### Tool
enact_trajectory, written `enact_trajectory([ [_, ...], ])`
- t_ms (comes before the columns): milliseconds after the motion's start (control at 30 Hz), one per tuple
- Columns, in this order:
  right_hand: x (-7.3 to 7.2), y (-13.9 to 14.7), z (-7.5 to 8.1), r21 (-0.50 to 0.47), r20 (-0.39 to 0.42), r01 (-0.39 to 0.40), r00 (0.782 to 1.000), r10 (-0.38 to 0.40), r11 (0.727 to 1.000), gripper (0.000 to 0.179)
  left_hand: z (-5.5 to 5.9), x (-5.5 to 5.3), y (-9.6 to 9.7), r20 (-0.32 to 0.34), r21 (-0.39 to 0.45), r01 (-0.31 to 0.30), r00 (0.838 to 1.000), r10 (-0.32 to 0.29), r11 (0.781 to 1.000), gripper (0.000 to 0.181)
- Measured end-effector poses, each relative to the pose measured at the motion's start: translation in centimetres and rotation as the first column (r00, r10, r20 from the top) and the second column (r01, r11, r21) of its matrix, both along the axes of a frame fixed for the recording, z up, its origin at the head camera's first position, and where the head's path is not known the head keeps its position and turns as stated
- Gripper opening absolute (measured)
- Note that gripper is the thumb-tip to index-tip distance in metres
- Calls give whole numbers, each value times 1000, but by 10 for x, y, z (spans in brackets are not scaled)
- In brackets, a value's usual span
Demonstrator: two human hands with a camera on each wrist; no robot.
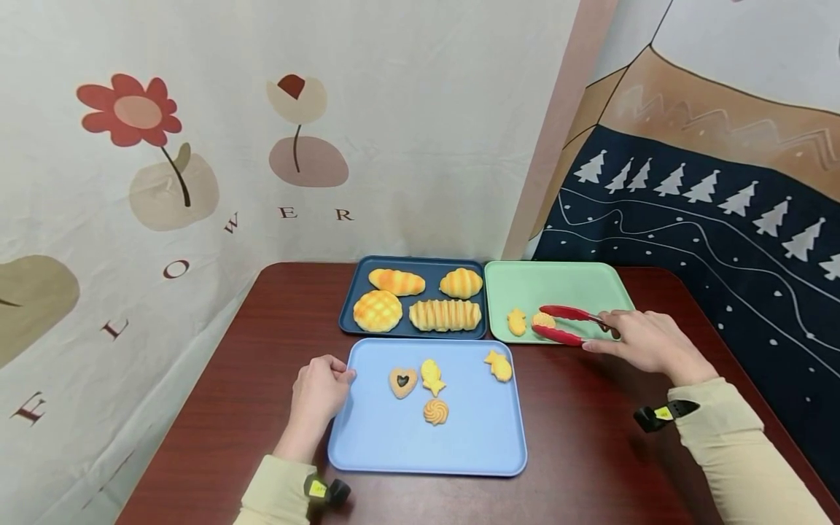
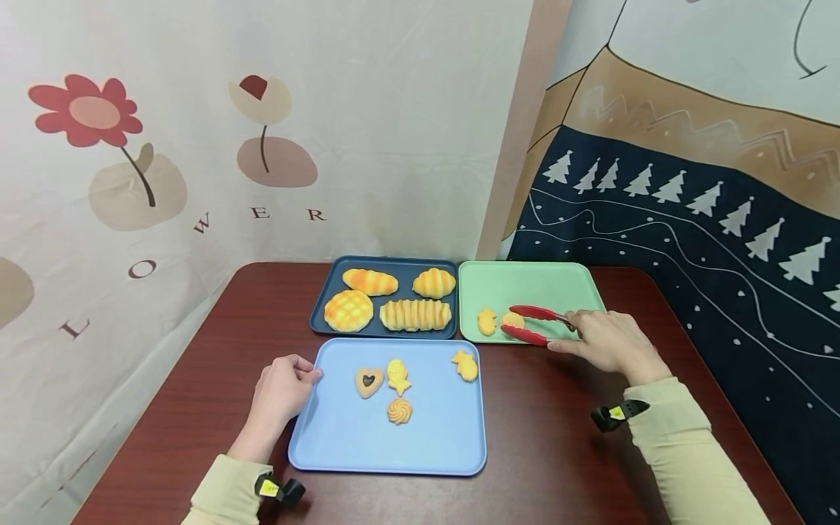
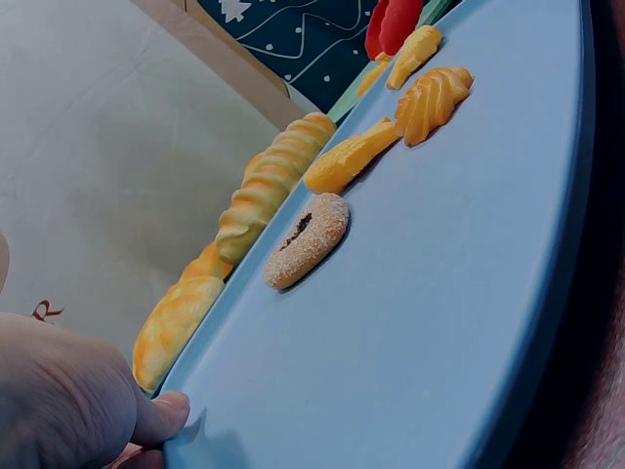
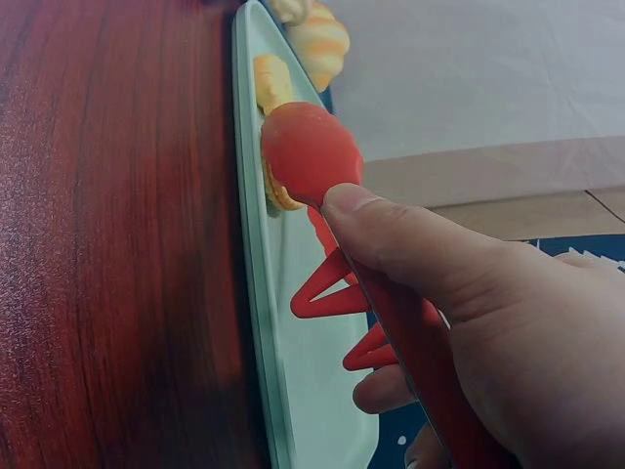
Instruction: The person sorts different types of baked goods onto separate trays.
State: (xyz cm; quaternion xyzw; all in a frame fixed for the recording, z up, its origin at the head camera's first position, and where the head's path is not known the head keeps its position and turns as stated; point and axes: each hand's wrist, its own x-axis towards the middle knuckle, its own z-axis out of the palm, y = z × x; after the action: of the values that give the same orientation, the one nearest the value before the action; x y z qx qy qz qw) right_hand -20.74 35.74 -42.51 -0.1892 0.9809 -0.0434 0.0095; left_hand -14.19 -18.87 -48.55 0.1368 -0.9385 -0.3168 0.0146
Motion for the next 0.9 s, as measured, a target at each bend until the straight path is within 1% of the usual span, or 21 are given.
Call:
enact_trajectory([
  [167, 3, 0, 0, -8, 8, 28, 1000, -28, 1000, 91, -1, 0, 0, -2, 3, 0, 1000, 0, 1000, 20],
  [367, 10, -5, 4, -26, -21, 29, 999, -29, 999, 86, 0, 1, 0, -3, -4, -1, 1000, 1, 1000, 20],
  [633, 25, -22, 14, -44, -48, -8, 999, 6, 999, 91, 3, 1, 0, -3, -4, 3, 1000, -3, 1000, 20],
  [733, 31, -30, 16, -53, -45, -22, 999, 20, 998, 93, 3, 1, 0, -4, 2, 7, 1000, -7, 1000, 21],
  [900, 42, -46, 16, -23, -33, -64, 997, 63, 998, 96, 2, 4, 0, 5, -2, 2, 1000, -2, 1000, 21],
])
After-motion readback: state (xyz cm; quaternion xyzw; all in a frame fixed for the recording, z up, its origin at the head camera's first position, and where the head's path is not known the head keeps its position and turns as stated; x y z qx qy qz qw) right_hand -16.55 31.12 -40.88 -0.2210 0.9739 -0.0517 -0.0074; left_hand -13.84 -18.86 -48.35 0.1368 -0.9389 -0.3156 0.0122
